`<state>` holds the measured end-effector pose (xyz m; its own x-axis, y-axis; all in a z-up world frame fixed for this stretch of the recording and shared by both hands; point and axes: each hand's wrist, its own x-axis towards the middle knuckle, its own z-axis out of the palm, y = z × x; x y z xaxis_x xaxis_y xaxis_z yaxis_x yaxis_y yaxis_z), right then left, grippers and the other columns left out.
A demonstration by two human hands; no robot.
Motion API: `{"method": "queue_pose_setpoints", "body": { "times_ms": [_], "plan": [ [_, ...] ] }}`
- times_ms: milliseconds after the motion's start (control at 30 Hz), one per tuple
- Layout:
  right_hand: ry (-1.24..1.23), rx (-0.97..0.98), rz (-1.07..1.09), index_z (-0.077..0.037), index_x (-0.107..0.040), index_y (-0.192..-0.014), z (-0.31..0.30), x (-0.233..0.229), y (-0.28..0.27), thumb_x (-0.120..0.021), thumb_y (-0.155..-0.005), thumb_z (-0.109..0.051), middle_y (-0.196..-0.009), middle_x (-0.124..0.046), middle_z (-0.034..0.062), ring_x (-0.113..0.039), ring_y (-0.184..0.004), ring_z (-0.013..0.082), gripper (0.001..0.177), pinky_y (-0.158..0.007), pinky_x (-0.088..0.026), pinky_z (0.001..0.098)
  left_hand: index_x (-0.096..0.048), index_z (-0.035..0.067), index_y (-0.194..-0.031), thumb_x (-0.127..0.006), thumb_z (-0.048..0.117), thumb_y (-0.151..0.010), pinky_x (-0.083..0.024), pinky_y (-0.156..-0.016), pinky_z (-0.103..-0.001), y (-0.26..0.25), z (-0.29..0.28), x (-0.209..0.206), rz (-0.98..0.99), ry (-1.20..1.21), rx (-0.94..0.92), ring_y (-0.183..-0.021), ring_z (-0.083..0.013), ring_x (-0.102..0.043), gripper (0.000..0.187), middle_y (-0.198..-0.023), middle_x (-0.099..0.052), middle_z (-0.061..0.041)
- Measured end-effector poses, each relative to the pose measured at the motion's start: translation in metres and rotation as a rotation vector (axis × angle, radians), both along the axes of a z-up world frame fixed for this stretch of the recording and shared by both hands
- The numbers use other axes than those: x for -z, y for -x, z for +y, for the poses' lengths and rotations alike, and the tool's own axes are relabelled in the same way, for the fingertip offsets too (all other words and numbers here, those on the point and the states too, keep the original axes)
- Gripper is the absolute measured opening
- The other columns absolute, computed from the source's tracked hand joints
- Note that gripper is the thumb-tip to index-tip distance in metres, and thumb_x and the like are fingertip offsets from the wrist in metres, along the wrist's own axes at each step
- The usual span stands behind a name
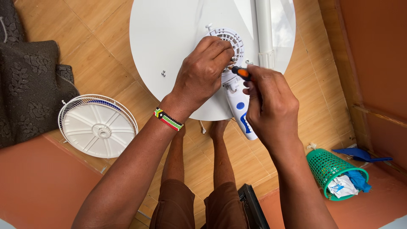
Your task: The person assembles a standing electric fan by hand and with a screwdriver. They secure the motor housing to the stand, attach the fan blade, and then mount the front grille, finishing by coiling the power cord.
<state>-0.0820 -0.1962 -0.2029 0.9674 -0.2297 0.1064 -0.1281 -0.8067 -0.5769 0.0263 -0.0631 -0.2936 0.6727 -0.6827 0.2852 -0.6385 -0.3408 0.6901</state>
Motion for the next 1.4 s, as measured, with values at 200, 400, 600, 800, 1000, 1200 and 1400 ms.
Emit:
{"method": "queue_pose_setpoints", "body": {
  "times_ms": [200,400,600,800,1000,1200,1400],
  "plan": [
    [0.310,0.197,0.642,-0.005,-0.071,-0.089,0.009,0.003,-0.016,-0.065,-0.106,-0.038,-0.078,-0.070,0.0099,-0.068,-0.067,0.0239,0.038,-0.063,-0.052,0.0373,-0.073,0.000,-0.107,-0.075,-0.004,-0.090,-0.060,-0.093,-0.033,-0.001,0.002,0.001,0.011,-0.001,-0.006,-0.115,-0.0240,-0.066,0.018,-0.113,-0.072,-0.007],
    [-0.022,0.002,-0.009,0.004,-0.063,-0.120,0.010,-0.007,-0.010,-0.065,-0.094,-0.002,-0.111,-0.066,0.0239,-0.072,-0.088,0.0310,0.027,-0.069,-0.060,0.0385,-0.071,0.000,-0.110,-0.072,-0.007,-0.088,-0.061,-0.094,-0.035,-0.002,0.004,0.001,0.019,-0.004,-0.011,-0.118,-0.0264,-0.067,0.023,-0.117,-0.071,-0.008],
    [0.188,0.091,0.268,-0.003,-0.068,-0.103,0.008,0.009,-0.009,-0.071,-0.104,-0.020,-0.092,-0.071,0.0118,-0.071,-0.078,0.0264,0.017,-0.069,-0.058,0.0389,-0.069,-0.001,-0.110,-0.069,-0.008,-0.091,-0.062,-0.091,-0.035,-0.003,0.004,0.005,0.061,0.013,-0.030,-0.111,-0.0251,-0.071,0.020,-0.117,-0.071,-0.008],
    [0.019,0.130,0.196,0.005,-0.063,-0.120,0.010,0.007,-0.009,-0.077,-0.095,-0.016,-0.099,-0.067,0.0188,-0.070,-0.074,0.0273,0.035,-0.059,-0.056,0.0368,-0.070,-0.002,-0.110,-0.071,-0.004,-0.092,-0.062,-0.089,-0.035,-0.002,0.007,0.009,0.059,0.010,-0.054,-0.109,-0.0268,-0.070,0.018,-0.118,-0.070,-0.010],
    [0.080,-0.072,-0.011,0.000,-0.067,-0.121,0.008,0.008,-0.008,-0.072,-0.096,0.001,-0.112,-0.069,0.0176,-0.074,-0.091,0.0278,0.026,-0.075,-0.060,0.0346,-0.070,0.000,-0.111,-0.070,-0.006,-0.092,-0.062,-0.090,-0.034,-0.001,0.005,0.011,0.054,0.019,-0.061,-0.109,-0.0254,-0.072,0.020,-0.120,-0.070,-0.009],
    [0.140,0.044,0.026,0.003,-0.067,-0.109,0.008,0.028,-0.009,-0.077,-0.095,-0.001,-0.092,-0.069,0.0155,-0.070,-0.076,0.0289,0.018,-0.065,-0.056,0.0377,-0.070,-0.001,-0.109,-0.073,-0.002,-0.092,-0.062,-0.085,-0.036,-0.001,0.000,0.015,0.069,0.028,-0.085,-0.104,-0.0266,-0.072,0.017,-0.118,-0.071,-0.010],
    [0.152,0.078,-0.030,0.005,-0.063,-0.105,0.015,0.038,-0.011,-0.076,-0.096,-0.004,-0.089,-0.067,0.0161,-0.069,-0.072,0.0275,0.018,-0.062,-0.056,0.0363,-0.069,0.000,-0.107,-0.072,-0.003,-0.090,-0.062,-0.083,-0.037,0.002,-0.003,0.013,0.061,0.026,-0.128,-0.103,-0.0281,-0.072,0.017,-0.115,-0.071,-0.011]
  ]
}}
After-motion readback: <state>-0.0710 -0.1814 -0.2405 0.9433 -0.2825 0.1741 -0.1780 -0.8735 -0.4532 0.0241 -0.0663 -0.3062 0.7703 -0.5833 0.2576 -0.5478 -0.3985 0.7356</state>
